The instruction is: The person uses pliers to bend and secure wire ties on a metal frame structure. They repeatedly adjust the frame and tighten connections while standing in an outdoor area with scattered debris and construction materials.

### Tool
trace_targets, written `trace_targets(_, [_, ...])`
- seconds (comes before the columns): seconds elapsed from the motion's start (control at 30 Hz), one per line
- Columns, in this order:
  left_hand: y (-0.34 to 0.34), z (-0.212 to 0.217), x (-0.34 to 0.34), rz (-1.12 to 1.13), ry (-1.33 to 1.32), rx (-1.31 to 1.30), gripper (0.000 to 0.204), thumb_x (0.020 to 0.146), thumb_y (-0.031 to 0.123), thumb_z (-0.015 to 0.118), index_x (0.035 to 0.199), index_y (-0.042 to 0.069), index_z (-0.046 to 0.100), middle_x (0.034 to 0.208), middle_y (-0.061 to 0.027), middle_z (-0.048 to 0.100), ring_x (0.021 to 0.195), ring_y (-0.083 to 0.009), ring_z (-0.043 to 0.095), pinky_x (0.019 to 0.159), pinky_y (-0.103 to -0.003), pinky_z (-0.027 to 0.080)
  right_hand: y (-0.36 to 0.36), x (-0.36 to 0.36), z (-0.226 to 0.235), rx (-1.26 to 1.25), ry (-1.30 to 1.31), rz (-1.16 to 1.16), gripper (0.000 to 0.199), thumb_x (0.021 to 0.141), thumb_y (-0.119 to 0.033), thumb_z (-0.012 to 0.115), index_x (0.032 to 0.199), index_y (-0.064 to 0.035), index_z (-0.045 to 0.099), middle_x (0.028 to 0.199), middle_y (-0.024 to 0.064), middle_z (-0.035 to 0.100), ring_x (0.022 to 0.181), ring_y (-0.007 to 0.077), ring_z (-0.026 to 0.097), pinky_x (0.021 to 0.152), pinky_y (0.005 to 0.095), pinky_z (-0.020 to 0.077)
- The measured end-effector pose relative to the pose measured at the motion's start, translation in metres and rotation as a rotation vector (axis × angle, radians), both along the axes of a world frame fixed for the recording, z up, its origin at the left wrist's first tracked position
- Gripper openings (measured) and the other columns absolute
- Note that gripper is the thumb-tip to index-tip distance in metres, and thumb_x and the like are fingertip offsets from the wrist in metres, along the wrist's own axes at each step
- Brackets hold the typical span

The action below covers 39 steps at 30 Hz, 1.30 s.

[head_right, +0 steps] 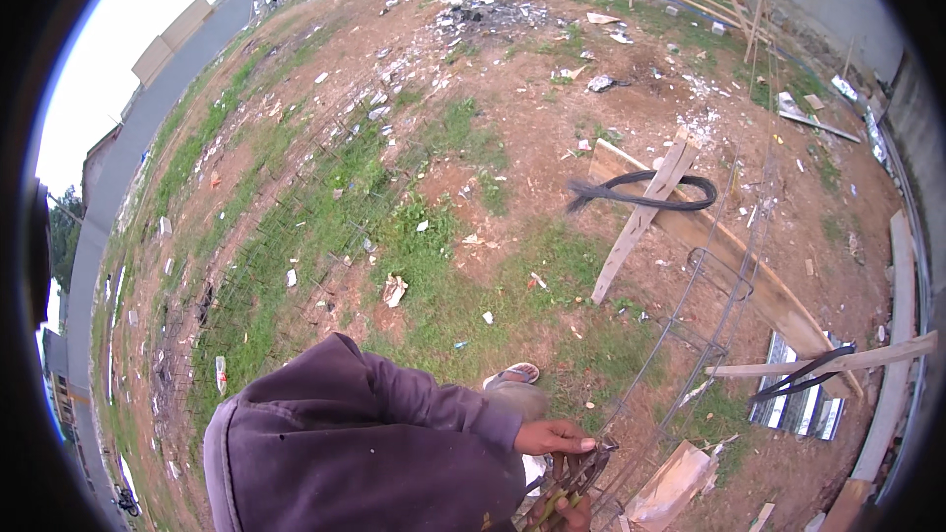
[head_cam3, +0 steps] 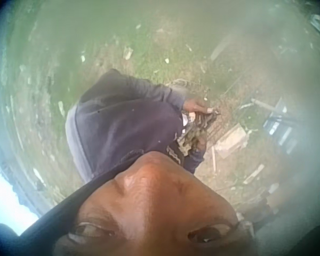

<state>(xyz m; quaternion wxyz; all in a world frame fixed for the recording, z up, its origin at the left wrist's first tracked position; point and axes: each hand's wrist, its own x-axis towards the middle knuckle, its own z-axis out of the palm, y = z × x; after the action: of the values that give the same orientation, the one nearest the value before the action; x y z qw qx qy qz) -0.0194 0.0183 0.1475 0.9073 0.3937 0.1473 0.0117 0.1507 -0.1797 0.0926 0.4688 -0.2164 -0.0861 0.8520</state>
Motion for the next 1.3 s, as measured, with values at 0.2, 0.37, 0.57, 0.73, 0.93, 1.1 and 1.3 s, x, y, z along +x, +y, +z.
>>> trace_targets(0.2, [-0.023, -0.022, -0.023, 0.059, -0.218, 0.259, 0.038, 0.103, 0.035, 0.048, 0.100, -0.001, 0.059, 0.085, -0.0002, 0.054, 0.077, -0.0082, 0.054, 0.065, -0.027, 0.046, -0.021, -0.051, 0.047, -0.176, -0.409, -0.185, 0.032, 0.088, -0.022, 0.062, 0.110, 0.0001, 0.054, 0.083, 0.0141, 0.065, 0.065, 0.0219, 0.064, 0.055, 0.0322, 0.0525])
trace_targets(0.37, [-0.018, -0.017, -0.070, 0.204, -0.169, 0.540, 0.032, 0.102, 0.031, 0.050, 0.109, 0.001, 0.062, 0.081, -0.0035, 0.055, 0.070, -0.0143, 0.055, 0.064, -0.031, 0.046, -0.014, -0.113, 0.078, -0.087, -0.594, -0.226, 0.044, 0.090, -0.032, 0.061, 0.116, 0.0026, 0.054, 0.085, 0.0114, 0.064, 0.061, 0.0150, 0.061, 0.050, 0.0265, 0.0484])
trace_targets(0.57, [0.013, 0.005, -0.170, 0.570, -0.167, 1.696, 0.033, 0.088, 0.014, 0.060, 0.120, 0.007, 0.060, 0.083, -0.0137, 0.061, 0.077, -0.0340, 0.060, 0.063, -0.044, 0.046, -0.011, -0.193, 0.066, 0.131, -0.517, -0.182, 0.099, 0.075, 0.002, 0.059, 0.156, -0.0214, 0.007, 0.146, 0.0316, 0.035, 0.136, 0.0451, 0.035, 0.095, 0.0590, 0.0493])
trace_targets(0.73, [0.006, 0.030, -0.243, 0.109, 0.090, 1.653, 0.025, 0.086, 0.018, 0.058, 0.108, 0.007, 0.060, 0.078, -0.0188, 0.062, 0.077, -0.0361, 0.063, 0.064, -0.050, 0.046, -0.029, -0.261, 0.054, 0.115, -0.708, -0.215, 0.094, 0.073, 0.007, 0.051, 0.155, -0.0160, 0.012, 0.146, 0.0262, 0.039, 0.133, 0.0397, 0.042, 0.091, 0.0542, 0.0538])
trace_targets(0.93, [-0.025, 0.043, -0.287, -0.139, 0.129, 1.501, 0.031, 0.097, 0.031, 0.049, 0.090, 0.004, 0.060, 0.074, -0.0198, 0.062, 0.074, -0.0377, 0.062, 0.067, -0.049, 0.047, -0.079, -0.302, 0.025, -0.049, -1.038, -0.412, 0.077, 0.071, 0.008, 0.051, 0.147, -0.0010, 0.035, 0.142, 0.0213, 0.046, 0.126, 0.0332, 0.050, 0.079, 0.0373, 0.0581])
trace_targets(1.1, [-0.025, 0.043, -0.308, 0.254, 0.242, 1.247, 0.044, 0.103, 0.039, 0.040, 0.087, 0.003, 0.059, 0.070, -0.0185, 0.058, 0.070, -0.0378, 0.059, 0.065, -0.048, 0.046, -0.159, -0.294, 0.026, 0.006, -1.329, -0.912, 0.048, 0.085, -0.004, 0.060, 0.131, 0.0016, 0.052, 0.115, 0.0220, 0.062, 0.062, 0.0150, 0.061, 0.050, 0.0252, 0.0491])
trace_targets(1.3, [-0.115, 0.031, -0.264, 0.263, 0.141, 1.374, 0.046, 0.103, 0.041, 0.038, 0.082, 0.003, 0.051, 0.057, -0.0200, 0.047, 0.056, -0.0406, 0.051, 0.058, -0.050, 0.040, -0.244, -0.272, 0.114, -0.441, -1.557, -0.938, 0.054, 0.091, -0.030, 0.060, 0.131, 0.0029, 0.046, 0.105, 0.0151, 0.063, 0.068, 0.0171, 0.061, 0.054, 0.0255, 0.0492])
